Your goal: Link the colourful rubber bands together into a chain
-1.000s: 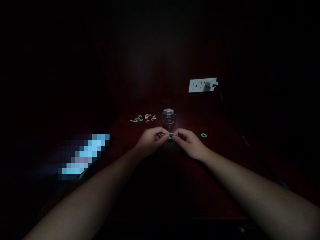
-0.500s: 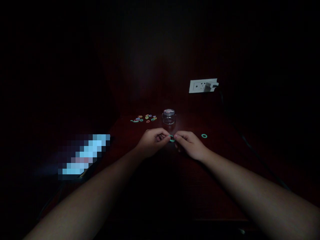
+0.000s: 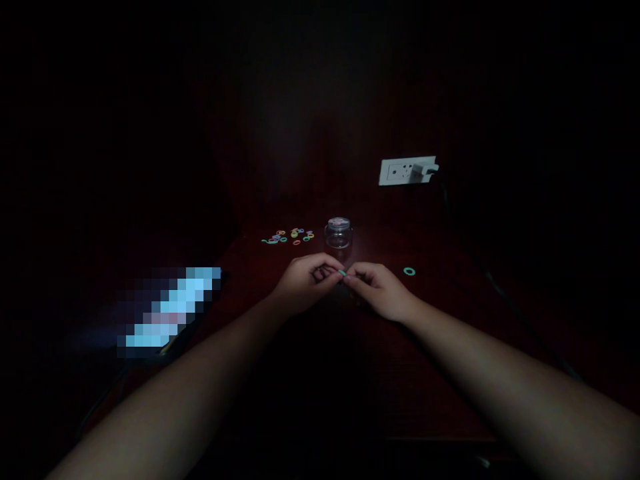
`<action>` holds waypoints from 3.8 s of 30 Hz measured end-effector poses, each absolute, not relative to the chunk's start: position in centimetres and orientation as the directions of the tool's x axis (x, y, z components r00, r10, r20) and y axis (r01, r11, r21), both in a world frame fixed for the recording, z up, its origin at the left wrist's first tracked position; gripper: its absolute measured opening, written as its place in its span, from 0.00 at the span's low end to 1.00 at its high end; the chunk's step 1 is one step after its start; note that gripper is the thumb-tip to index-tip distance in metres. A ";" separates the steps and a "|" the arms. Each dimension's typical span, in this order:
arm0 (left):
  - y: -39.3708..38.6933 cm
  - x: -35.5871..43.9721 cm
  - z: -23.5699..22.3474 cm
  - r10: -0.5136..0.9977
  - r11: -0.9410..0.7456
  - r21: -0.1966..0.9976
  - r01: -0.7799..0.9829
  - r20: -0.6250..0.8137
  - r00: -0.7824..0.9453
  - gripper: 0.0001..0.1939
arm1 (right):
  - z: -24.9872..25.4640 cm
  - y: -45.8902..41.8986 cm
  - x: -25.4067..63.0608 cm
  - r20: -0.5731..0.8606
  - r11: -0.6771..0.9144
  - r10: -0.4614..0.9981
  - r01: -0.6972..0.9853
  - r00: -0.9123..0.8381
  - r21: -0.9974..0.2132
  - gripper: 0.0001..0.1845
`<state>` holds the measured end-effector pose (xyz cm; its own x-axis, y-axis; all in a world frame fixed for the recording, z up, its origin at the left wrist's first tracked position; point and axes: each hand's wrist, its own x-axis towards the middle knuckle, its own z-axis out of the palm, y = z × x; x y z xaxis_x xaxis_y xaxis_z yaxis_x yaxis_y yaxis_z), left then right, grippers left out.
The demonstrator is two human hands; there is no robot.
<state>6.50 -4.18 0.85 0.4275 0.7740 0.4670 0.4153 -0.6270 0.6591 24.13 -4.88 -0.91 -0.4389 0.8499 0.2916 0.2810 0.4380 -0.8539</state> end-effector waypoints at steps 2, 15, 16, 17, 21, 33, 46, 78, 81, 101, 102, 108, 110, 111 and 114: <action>-4.2 6.5 0.9 0.770 -0.628 0.666 0.402 0.461 0.441 0.10 | -1.0 -4.8 24.2 0.316 0.461 0.848 0.298 -0.425 -0.836 0.15; -4.2 6.4 1.0 0.756 -0.650 0.618 0.443 0.469 0.456 0.08 | -1.1 -4.6 24.2 0.362 0.496 0.851 0.357 -0.380 -0.792 0.13; -4.2 6.4 1.0 0.753 -0.654 0.615 0.440 0.474 0.457 0.08 | -1.1 -4.5 24.2 0.360 0.494 0.851 0.351 -0.382 -0.795 0.13; -4.2 6.4 1.0 0.749 -0.659 0.612 0.438 0.480 0.457 0.08 | -1.1 -4.5 24.2 0.361 0.494 0.851 0.347 -0.382 -0.797 0.13; -4.2 6.4 1.0 0.734 -0.677 0.594 0.435 0.502 0.457 0.07 | -1.2 -4.5 24.2 0.363 0.495 0.850 0.345 -0.382 -0.798 0.12; -3.8 6.2 0.9 0.680 -0.732 0.530 0.428 0.541 0.494 0.07 | -1.1 -4.5 24.2 0.356 0.472 0.864 0.324 -0.356 -0.820 0.11; -3.6 6.2 0.5 0.675 -0.737 0.528 0.423 0.526 0.518 0.07 | -1.3 -4.4 24.3 0.363 0.478 0.864 0.346 -0.348 -0.807 0.09; -3.9 6.4 0.8 0.811 -0.583 0.640 0.500 0.428 0.399 0.09 | -0.6 -4.5 24.3 0.411 0.489 0.869 0.352 -0.275 -0.798 0.10; -3.9 6.4 0.8 0.806 -0.591 0.626 0.508 0.431 0.407 0.08 | -0.5 -4.5 24.3 0.416 0.498 0.863 0.351 -0.287 -0.793 0.09; -3.8 6.4 0.9 0.791 -0.606 0.619 0.500 0.401 0.462 0.06 | -1.2 -4.2 24.5 0.385 0.500 0.858 0.380 -0.340 -0.778 0.09; -3.8 6.4 0.9 0.793 -0.603 0.622 0.500 0.399 0.460 0.07 | -1.2 -4.2 24.4 0.388 0.503 0.857 0.381 -0.340 -0.776 0.09; -3.9 6.4 0.9 0.798 -0.594 0.632 0.499 0.383 0.465 0.08 | -1.2 -4.3 24.4 0.373 0.491 0.862 0.381 -0.344 -0.783 0.09; -3.9 6.4 1.0 0.796 -0.596 0.627 0.501 0.380 0.471 0.08 | -1.2 -4.4 24.4 0.372 0.493 0.860 0.384 -0.349 -0.781 0.09; -3.9 6.3 1.0 0.794 -0.598 0.624 0.502 0.379 0.475 0.09 | -1.1 -4.4 24.4 0.373 0.495 0.859 0.384 -0.351 -0.779 0.09; -4.0 6.3 1.0 0.791 -0.601 0.616 0.509 0.369 0.488 0.09 | -1.1 -4.4 24.4 0.368 0.496 0.857 0.382 -0.361 -0.780 0.09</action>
<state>6.32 -3.97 1.03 0.4879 0.7911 0.3689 0.5093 -0.6012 0.6158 24.36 -4.42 -1.07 -0.3607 0.8570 0.3680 0.3818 0.4957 -0.7801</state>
